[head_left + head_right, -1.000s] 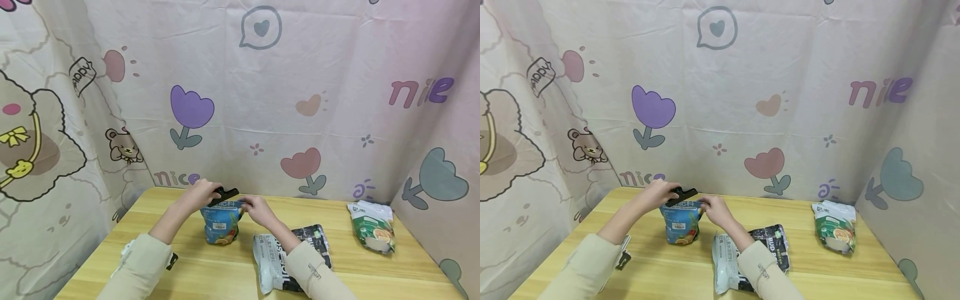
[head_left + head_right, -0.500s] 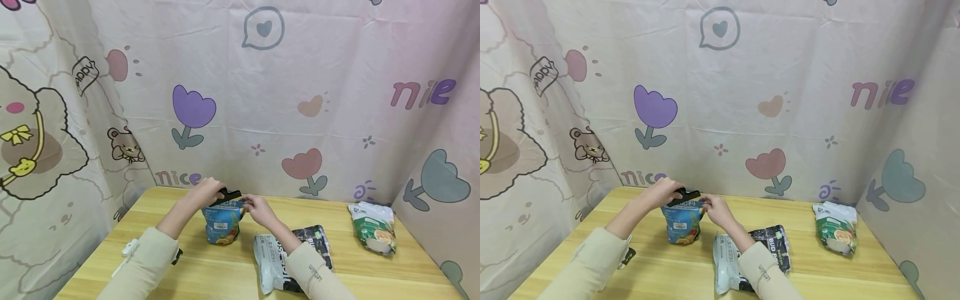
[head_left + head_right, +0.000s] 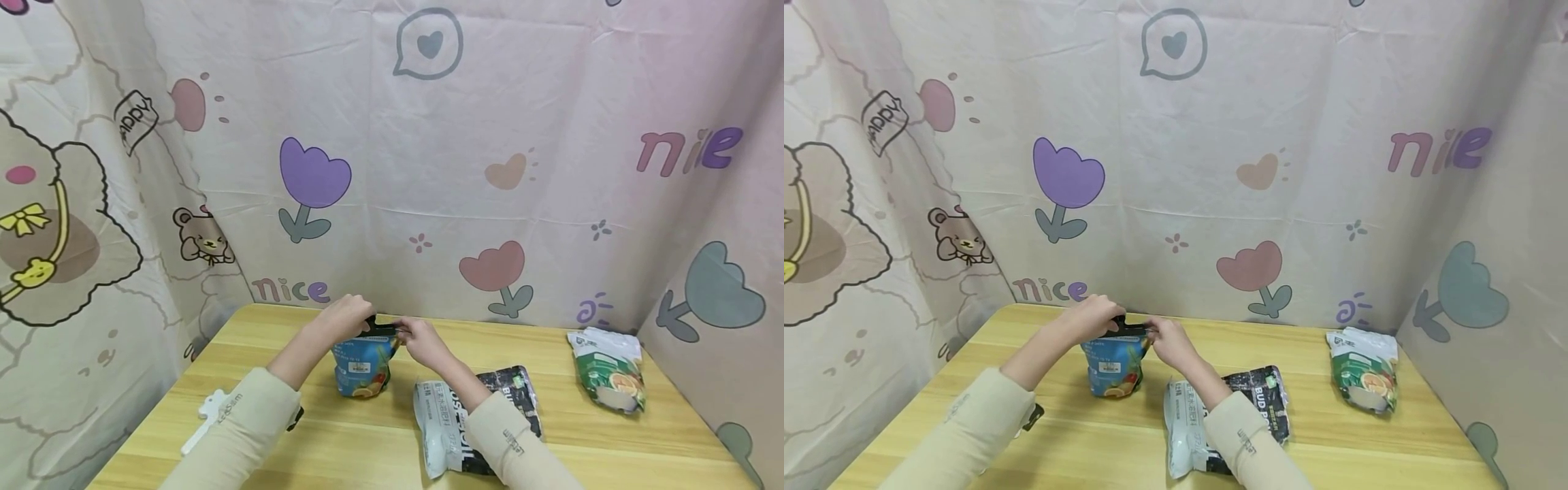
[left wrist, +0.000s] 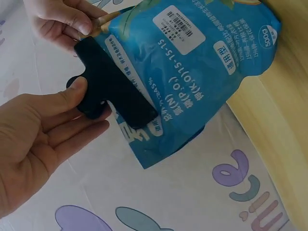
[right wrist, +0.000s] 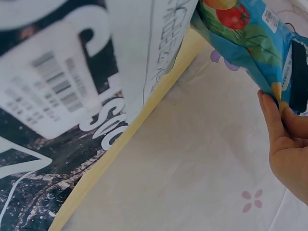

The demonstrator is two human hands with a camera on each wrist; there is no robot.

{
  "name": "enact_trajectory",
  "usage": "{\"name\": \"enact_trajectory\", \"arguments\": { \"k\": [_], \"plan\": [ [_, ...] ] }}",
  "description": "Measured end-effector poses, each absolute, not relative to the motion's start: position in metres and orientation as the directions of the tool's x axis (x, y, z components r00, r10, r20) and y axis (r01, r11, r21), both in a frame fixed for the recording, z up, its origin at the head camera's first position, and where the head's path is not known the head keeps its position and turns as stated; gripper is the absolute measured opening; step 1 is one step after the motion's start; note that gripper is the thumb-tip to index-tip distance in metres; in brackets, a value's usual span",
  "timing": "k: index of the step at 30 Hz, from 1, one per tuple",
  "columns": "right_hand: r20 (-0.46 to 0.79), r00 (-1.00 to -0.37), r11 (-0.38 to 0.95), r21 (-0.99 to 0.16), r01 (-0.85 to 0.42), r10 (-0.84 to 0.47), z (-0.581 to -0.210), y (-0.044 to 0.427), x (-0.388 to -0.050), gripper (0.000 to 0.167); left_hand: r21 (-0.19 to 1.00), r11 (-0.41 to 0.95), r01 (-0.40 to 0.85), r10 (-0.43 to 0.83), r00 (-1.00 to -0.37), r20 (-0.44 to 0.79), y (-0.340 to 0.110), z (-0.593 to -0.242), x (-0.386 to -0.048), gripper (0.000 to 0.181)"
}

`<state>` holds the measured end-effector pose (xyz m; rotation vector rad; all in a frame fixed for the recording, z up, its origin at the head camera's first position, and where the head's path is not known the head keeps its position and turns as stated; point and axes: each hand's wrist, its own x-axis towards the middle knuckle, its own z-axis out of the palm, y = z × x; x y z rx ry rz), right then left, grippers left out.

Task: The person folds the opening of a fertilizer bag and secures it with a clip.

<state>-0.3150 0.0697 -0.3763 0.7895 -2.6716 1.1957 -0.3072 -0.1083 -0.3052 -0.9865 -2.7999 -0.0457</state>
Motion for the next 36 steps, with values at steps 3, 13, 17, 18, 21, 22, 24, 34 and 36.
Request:
{"name": "enact_trajectory", "arguments": {
  "k": [3,13,17,18,21,22,24,34,36],
  "plan": [
    [0.299,-0.860,0.565,-0.657,-0.500,-0.414,-0.375,0.069,-0.315,0.023,-0.069,0.799,0.598,0.601,-0.785,0.153,-0.103,-0.305,-0.306,0.007],
    [0.336,-0.843,0.548,-0.647,-0.530,-0.419,-0.376,0.071,-0.317,0.025,-0.202,0.777,0.597,0.630,-0.733,0.257,-0.093,-0.312,-0.300,0.013],
    [0.334,-0.849,0.519,-0.680,-0.518,-0.410,-0.380,0.070,-0.316,0.023,-0.112,0.805,0.583,0.584,-0.743,0.327,-0.099,-0.321,-0.298,0.009],
    [0.308,-0.864,0.501,-0.715,-0.487,-0.399,-0.381,0.069,-0.315,0.025,-0.065,0.817,0.573,0.559,-0.758,0.337,-0.101,-0.324,-0.298,0.008],
    [0.180,-0.913,0.391,-0.861,-0.326,-0.365,-0.385,0.069,-0.312,0.032,0.116,0.836,0.536,0.471,-0.810,0.350,-0.107,-0.332,-0.297,0.017],
    [0.126,-0.927,0.338,-0.907,-0.252,-0.354,-0.386,0.069,-0.311,0.035,0.172,0.838,0.517,0.437,-0.827,0.354,-0.110,-0.336,-0.296,0.022],
    [0.024,-0.941,0.216,-0.971,-0.102,-0.339,-0.388,0.069,-0.308,0.042,0.296,0.836,0.462,0.352,-0.865,0.356,-0.116,-0.341,-0.294,0.032],
    [-0.251,-0.932,-0.339,-0.880,0.332,-0.261,-0.394,0.058,-0.294,0.034,0.877,0.464,0.126,-0.110,-0.974,0.198,-0.141,-0.385,-0.286,0.065],
    [-0.271,-0.926,-0.366,-0.860,0.356,-0.263,-0.396,0.053,-0.291,0.047,0.927,0.369,0.066,-0.132,-0.984,0.122,-0.142,-0.395,-0.285,0.071]
  ]
}}
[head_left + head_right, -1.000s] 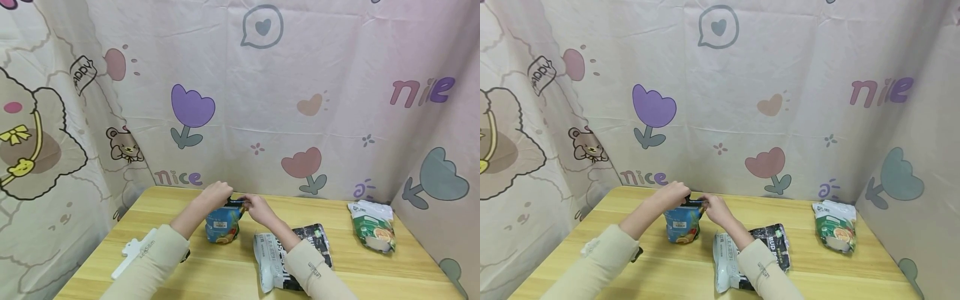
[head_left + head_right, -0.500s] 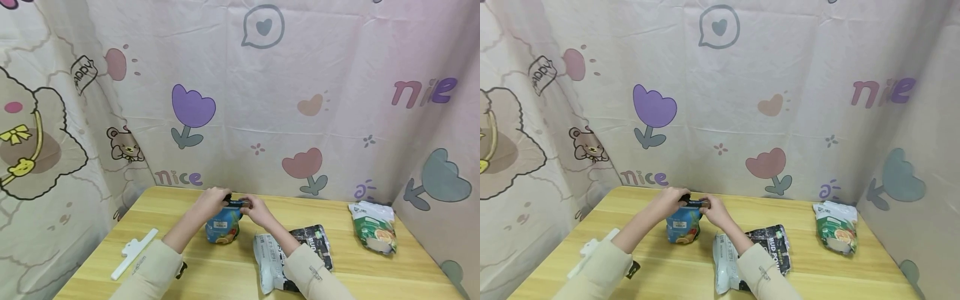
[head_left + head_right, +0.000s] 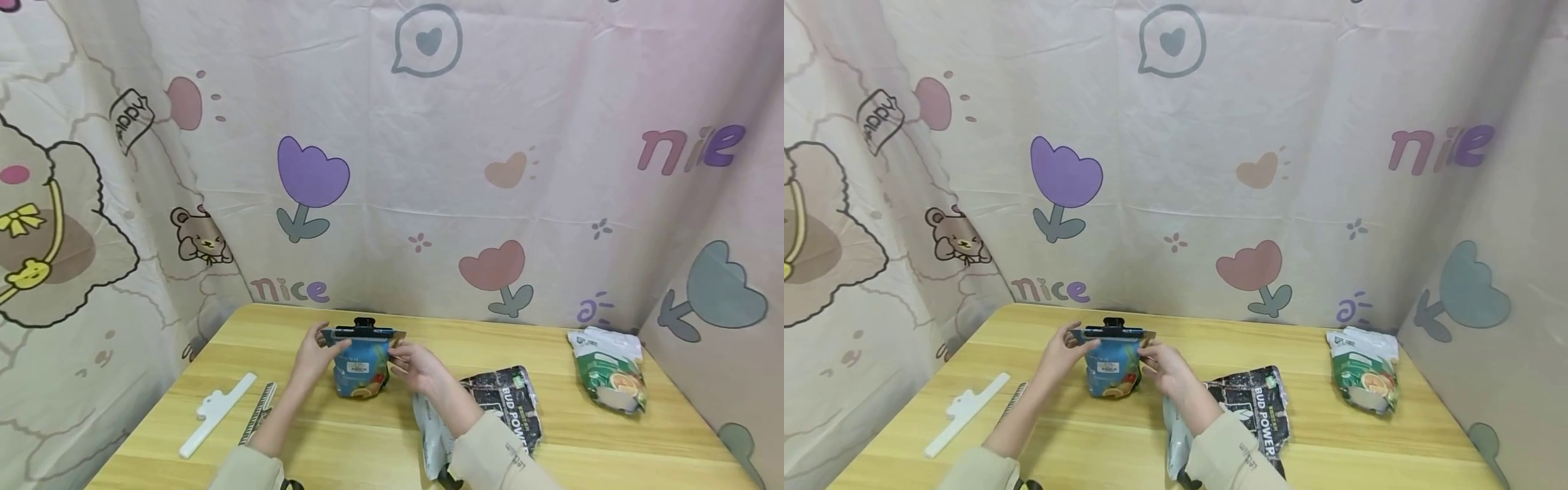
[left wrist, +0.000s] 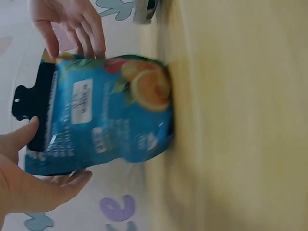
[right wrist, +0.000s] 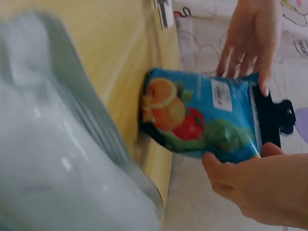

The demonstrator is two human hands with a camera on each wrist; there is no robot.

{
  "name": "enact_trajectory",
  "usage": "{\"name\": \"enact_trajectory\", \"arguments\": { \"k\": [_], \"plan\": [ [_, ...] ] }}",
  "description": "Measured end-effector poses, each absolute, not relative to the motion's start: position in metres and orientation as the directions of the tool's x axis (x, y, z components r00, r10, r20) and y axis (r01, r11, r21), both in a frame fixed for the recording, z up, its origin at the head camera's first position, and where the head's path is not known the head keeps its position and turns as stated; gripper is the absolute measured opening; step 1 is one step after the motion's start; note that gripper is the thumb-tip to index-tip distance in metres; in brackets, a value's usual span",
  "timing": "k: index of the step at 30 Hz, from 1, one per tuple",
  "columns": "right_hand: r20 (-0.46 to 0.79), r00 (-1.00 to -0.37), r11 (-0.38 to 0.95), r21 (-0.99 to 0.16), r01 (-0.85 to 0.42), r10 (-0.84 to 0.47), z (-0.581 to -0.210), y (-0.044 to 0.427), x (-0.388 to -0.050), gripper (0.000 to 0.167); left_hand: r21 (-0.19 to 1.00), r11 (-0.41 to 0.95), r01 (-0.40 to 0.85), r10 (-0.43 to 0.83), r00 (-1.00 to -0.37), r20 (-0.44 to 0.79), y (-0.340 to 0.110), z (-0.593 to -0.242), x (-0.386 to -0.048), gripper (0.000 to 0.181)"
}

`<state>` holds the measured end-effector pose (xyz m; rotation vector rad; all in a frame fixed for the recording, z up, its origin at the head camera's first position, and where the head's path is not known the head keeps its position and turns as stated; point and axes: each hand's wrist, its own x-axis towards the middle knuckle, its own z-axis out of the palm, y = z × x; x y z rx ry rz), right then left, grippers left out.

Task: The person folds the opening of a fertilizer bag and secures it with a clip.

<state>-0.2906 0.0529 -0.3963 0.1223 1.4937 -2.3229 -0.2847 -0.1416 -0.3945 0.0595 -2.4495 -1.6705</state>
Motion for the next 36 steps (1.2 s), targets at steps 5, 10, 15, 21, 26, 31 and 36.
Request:
{"name": "enact_trajectory", "arguments": {
  "k": [5,10,15,21,26,31,36],
  "plan": [
    [-0.263,-0.938,-0.341,-0.881,0.329,-0.226,-0.403,0.042,-0.285,0.052,0.973,0.229,0.005,-0.103,-0.994,0.029,-0.138,-0.411,-0.282,0.077],
    [-0.236,-0.958,-0.312,-0.909,0.277,-0.165,-0.410,0.036,-0.284,0.041,0.986,0.165,-0.025,-0.038,-0.999,-0.019,-0.132,-0.422,-0.280,0.074],
    [-0.215,-0.963,-0.286,-0.924,0.255,-0.164,-0.413,0.034,-0.283,0.042,0.982,0.187,-0.006,-0.020,-1.000,-0.003,-0.133,-0.425,-0.278,0.065],
    [-0.214,-0.961,-0.253,-0.933,0.255,-0.176,-0.413,0.030,-0.278,0.054,0.965,0.261,0.014,0.010,-1.000,0.011,-0.143,-0.425,-0.276,0.064],
    [-0.210,-0.963,-0.184,-0.953,0.240,-0.168,-0.413,0.024,-0.271,0.064,0.952,0.303,0.039,0.042,-0.999,0.027,-0.154,-0.425,-0.273,0.060],
    [-0.189,-0.972,-0.111,-0.972,0.206,-0.142,-0.418,0.016,-0.269,0.074,0.913,0.407,0.018,0.060,-0.998,-0.007,-0.160,-0.424,-0.272,0.076],
    [-0.213,-0.967,-0.126,-0.965,0.231,-0.139,-0.426,0.010,-0.269,0.070,0.888,0.460,0.021,0.126,-0.991,-0.042,-0.160,-0.428,-0.273,0.087]
  ]
}}
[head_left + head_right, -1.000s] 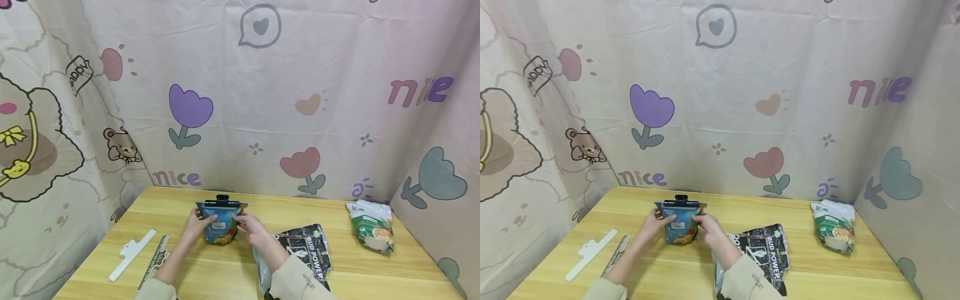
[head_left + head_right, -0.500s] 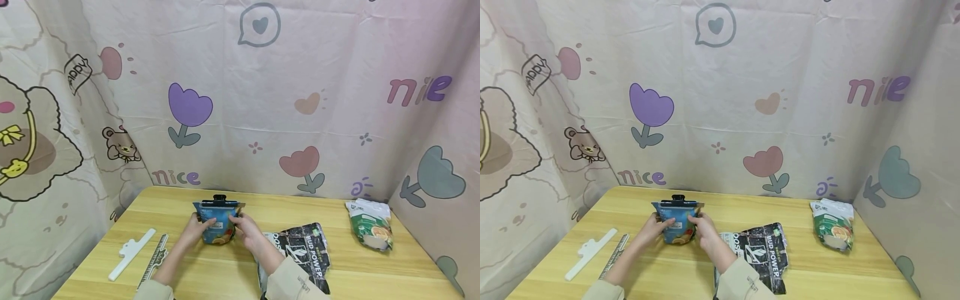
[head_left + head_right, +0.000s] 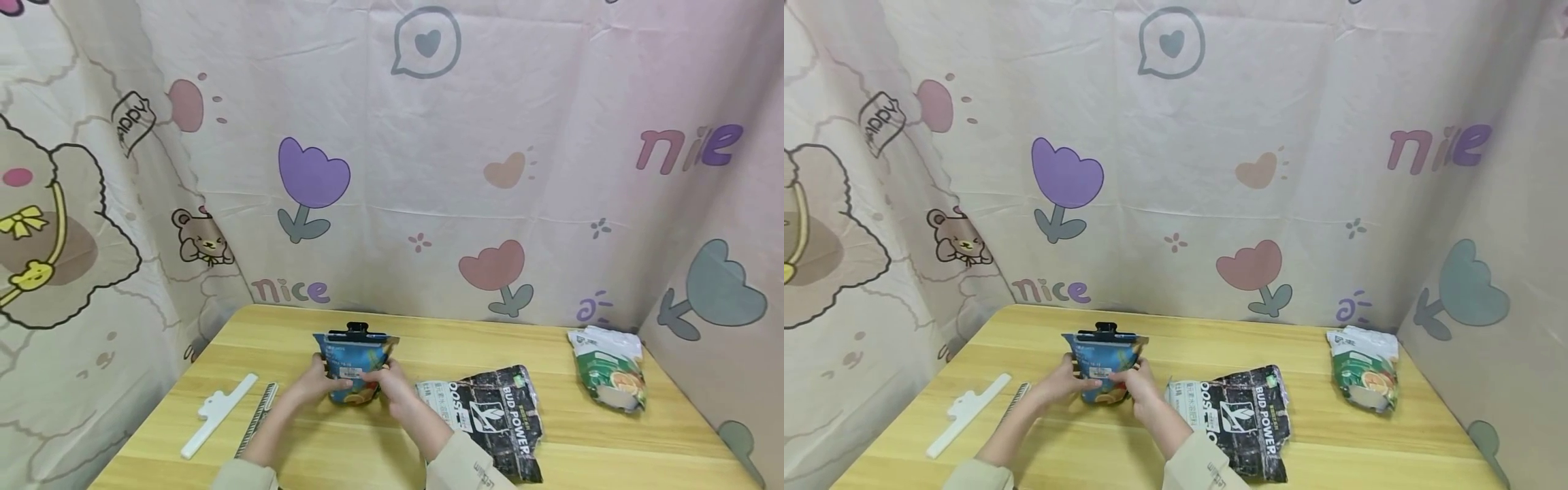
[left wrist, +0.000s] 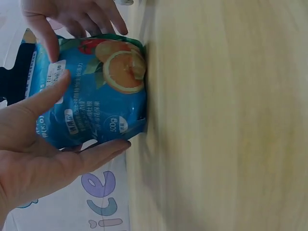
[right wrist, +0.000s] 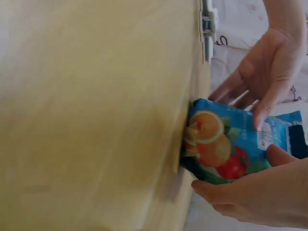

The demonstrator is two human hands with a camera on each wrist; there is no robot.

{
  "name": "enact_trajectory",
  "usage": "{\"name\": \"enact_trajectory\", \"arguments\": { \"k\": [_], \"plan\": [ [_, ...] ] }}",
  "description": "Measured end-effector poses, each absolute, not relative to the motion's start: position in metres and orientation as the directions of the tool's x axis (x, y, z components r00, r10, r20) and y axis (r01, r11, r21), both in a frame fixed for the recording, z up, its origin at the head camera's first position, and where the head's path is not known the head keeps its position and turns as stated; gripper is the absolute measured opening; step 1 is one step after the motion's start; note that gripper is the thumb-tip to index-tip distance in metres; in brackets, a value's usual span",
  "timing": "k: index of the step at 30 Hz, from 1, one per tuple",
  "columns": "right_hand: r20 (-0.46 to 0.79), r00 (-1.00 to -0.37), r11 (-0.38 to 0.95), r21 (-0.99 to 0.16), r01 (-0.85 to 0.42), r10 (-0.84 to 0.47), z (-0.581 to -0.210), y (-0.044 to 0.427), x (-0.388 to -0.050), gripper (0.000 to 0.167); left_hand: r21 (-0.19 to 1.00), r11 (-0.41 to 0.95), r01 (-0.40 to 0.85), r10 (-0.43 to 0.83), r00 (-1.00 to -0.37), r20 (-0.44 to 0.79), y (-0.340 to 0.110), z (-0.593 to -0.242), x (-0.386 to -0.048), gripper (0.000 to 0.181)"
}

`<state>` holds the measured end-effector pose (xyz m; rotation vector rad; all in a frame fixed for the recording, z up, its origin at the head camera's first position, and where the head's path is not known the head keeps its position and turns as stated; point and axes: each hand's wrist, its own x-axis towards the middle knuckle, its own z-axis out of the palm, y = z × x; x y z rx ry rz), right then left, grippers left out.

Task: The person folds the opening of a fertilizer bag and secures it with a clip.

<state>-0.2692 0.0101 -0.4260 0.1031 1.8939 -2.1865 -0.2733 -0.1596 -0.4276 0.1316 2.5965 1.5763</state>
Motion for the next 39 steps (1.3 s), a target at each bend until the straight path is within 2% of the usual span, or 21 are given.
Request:
{"name": "enact_trajectory", "arguments": {
  "k": [7,14,17,21,26,36,39],
  "plan": [
    [-0.196,-0.975,-0.116,-0.971,0.207,-0.103,-0.435,0.007,-0.267,0.071,0.905,0.426,0.019,0.126,-0.991,-0.039,-0.160,-0.433,-0.274,0.086],
    [-0.154,-0.987,-0.057,-0.986,0.156,-0.046,-0.435,0.001,-0.266,0.062,0.924,0.383,-0.007,0.105,-0.993,-0.051,-0.161,-0.428,-0.274,0.065],
    [-0.107,-0.994,-0.020,-0.994,0.108,-0.025,-0.436,-0.002,-0.266,0.057,0.926,0.378,-0.028,0.085,-0.994,-0.065,-0.159,-0.426,-0.273,0.062],
    [-0.060,-0.998,-0.006,-0.998,0.060,-0.031,-0.438,-0.006,-0.266,0.056,0.916,0.400,-0.018,0.072,-0.996,-0.051,-0.156,-0.427,-0.274,0.065],
    [-0.057,-0.997,-0.003,-0.998,0.057,-0.048,-0.439,-0.007,-0.266,0.056,0.895,0.445,0.043,0.102,-0.995,-0.003,-0.152,-0.427,-0.274,0.067],
    [-0.114,-0.992,0.065,-0.992,0.111,-0.049,-0.440,-0.013,-0.266,0.046,0.887,0.459,0.055,0.119,-0.993,0.000,-0.151,-0.425,-0.269,0.039],
    [-0.151,-0.986,0.056,-0.987,0.148,-0.072,-0.441,-0.013,-0.265,0.056,0.878,0.476,0.046,0.130,-0.991,-0.019,-0.153,-0.424,-0.268,0.039]
  ]
}}
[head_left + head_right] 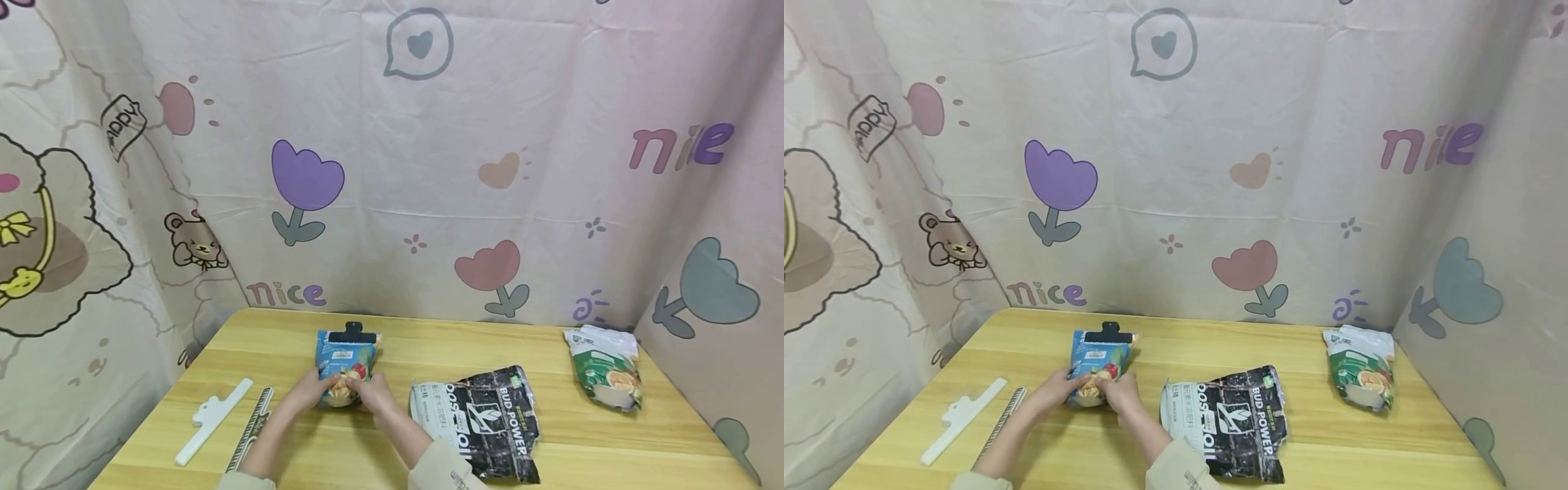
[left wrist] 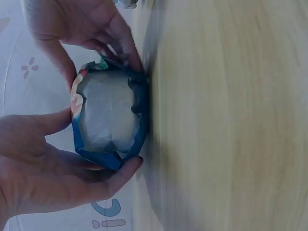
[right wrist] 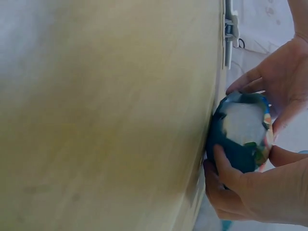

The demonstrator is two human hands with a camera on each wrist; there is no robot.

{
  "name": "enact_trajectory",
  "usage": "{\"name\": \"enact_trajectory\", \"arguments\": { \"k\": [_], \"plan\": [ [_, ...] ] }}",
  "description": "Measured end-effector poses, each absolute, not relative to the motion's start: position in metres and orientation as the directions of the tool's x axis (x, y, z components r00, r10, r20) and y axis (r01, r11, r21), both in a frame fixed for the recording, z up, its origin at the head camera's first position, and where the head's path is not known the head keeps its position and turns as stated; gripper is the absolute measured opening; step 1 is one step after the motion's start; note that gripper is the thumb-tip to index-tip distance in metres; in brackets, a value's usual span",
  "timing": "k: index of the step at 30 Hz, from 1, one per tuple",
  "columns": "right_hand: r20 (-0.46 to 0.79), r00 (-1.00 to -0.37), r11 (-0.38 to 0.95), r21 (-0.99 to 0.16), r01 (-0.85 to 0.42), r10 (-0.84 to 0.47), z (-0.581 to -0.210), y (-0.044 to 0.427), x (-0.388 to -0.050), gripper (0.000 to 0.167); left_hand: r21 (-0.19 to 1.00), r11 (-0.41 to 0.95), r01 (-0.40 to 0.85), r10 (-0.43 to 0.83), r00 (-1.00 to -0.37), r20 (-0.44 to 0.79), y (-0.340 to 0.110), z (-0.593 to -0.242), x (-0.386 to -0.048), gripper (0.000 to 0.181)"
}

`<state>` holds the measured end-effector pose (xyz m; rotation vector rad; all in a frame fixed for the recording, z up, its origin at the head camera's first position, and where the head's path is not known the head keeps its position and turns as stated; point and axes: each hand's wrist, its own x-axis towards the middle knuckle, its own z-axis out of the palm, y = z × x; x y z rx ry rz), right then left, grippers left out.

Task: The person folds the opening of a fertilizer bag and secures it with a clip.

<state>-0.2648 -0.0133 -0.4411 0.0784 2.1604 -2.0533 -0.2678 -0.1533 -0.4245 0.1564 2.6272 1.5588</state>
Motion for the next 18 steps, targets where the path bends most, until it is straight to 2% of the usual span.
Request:
{"name": "enact_trajectory", "arguments": {
  "k": [4,10,18],
  "plan": [
    [-0.179,-0.977,0.014,-0.984,0.179,-0.118,-0.443,-0.014,-0.264,0.072,0.852,0.523,0.021,0.131,-0.990,-0.056,-0.158,-0.425,-0.269,0.044],
    [-0.220,-0.965,-0.055,-0.972,0.230,-0.140,-0.440,-0.018,-0.265,0.075,0.832,0.554,-0.017,0.108,-0.990,-0.092,-0.165,-0.427,-0.276,0.050],
    [-0.234,-0.961,-0.108,-0.962,0.251,-0.145,-0.438,-0.026,-0.272,0.058,0.820,0.572,-0.039,0.084,-0.991,-0.105,-0.173,-0.426,-0.285,0.049]
  ]
}}
